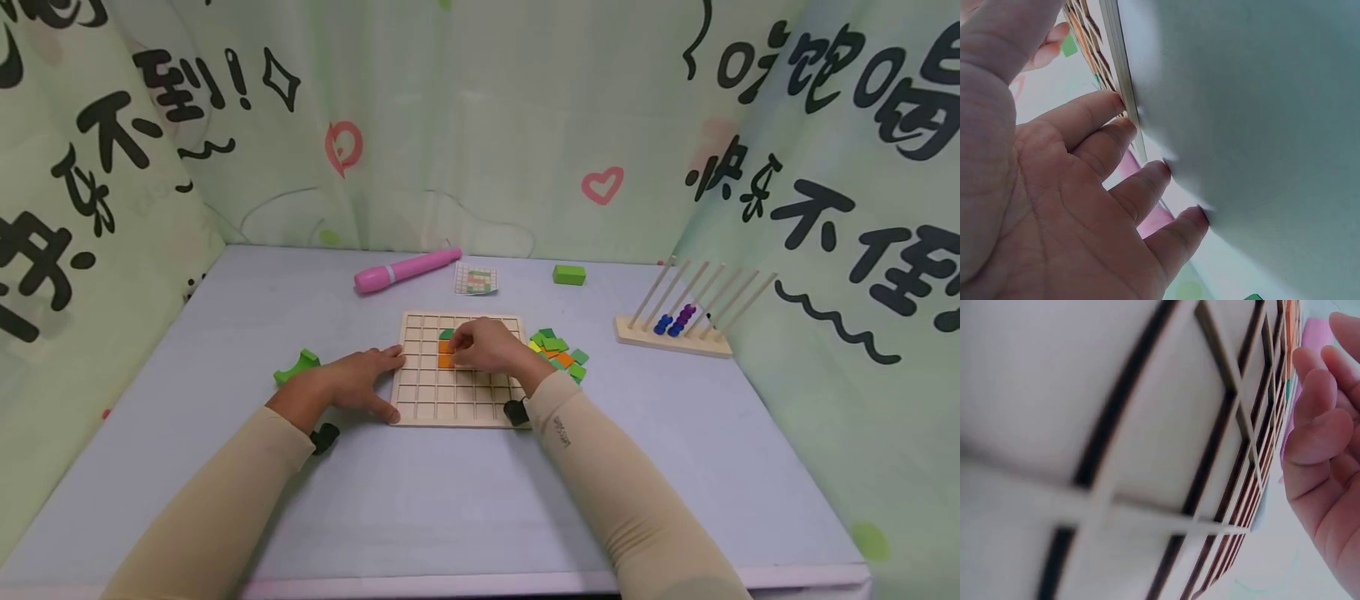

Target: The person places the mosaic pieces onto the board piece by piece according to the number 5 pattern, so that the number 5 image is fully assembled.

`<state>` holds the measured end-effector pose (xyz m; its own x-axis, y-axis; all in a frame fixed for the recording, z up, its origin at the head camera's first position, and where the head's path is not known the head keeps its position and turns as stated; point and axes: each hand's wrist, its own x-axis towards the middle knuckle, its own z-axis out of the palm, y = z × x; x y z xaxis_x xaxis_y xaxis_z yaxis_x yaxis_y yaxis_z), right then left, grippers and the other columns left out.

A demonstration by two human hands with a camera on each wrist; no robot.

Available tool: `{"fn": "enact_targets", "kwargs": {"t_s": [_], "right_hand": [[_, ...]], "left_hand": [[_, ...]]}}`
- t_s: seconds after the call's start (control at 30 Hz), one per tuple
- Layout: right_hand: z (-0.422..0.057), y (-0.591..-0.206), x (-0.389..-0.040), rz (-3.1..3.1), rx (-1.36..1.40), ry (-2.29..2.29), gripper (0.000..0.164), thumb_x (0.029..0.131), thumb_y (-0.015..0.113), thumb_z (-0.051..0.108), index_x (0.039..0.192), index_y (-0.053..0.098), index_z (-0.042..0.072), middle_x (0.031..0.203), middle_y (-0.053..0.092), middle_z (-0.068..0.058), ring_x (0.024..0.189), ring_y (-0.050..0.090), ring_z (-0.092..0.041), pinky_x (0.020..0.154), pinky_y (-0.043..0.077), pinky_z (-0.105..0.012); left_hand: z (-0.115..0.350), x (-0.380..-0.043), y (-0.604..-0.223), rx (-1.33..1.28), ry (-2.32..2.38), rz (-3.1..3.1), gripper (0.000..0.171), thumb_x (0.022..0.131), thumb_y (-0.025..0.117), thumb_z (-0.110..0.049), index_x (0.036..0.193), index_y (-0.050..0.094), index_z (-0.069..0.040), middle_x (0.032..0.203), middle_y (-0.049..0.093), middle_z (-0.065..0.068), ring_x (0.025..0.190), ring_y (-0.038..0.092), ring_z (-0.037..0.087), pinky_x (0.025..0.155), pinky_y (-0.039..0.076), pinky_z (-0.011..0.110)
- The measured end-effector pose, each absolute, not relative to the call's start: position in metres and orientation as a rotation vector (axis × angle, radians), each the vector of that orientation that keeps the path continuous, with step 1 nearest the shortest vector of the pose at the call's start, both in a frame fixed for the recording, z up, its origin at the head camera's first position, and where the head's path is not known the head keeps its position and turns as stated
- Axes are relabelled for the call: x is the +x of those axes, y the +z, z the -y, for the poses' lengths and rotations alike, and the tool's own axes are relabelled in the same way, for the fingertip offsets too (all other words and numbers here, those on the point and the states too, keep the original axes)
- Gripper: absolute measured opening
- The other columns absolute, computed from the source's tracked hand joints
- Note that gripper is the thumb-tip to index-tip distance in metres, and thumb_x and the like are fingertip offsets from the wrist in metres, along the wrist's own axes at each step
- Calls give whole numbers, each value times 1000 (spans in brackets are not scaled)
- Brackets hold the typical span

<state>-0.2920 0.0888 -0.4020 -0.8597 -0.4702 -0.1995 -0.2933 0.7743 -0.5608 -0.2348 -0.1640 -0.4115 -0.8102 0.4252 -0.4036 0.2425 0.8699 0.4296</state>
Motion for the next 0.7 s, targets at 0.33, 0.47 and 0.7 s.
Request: {"fn": "enact_targets", "kwargs": {"t_s": [0.33, 0.47, 0.7], "right_hand": [[-118, -402, -293, -2643, -489, -895, 25, 98, 71, 20, 120, 72, 8, 106, 70, -4, 95, 60, -20, 82, 51, -31], [-136, -402, -292, -2651, -437, -915, 26, 98, 70, 20, 120, 72, 8, 108, 70, -5, 95, 59, -21, 79, 50, -30], [-170, -399, -288, -2688, -333, -920, 25, 99, 69, 20, 121, 71, 7, 112, 69, -9, 98, 59, -24, 79, 49, -34]], "left_hand": [[167, -234, -413, 492, 526, -2552, 104, 83, 87, -43, 164, 30, -12, 175, 16, 8, 160, 17, 38, 127, 25, 55], [165, -234, -414, 501, 529, -2550, 104, 83, 87, -43, 164, 30, -12, 175, 17, 8, 160, 17, 38, 127, 25, 55], [165, -233, -413, 502, 515, -2546, 104, 83, 87, -44, 164, 30, -11, 175, 17, 9, 160, 18, 38, 126, 26, 56]]}}
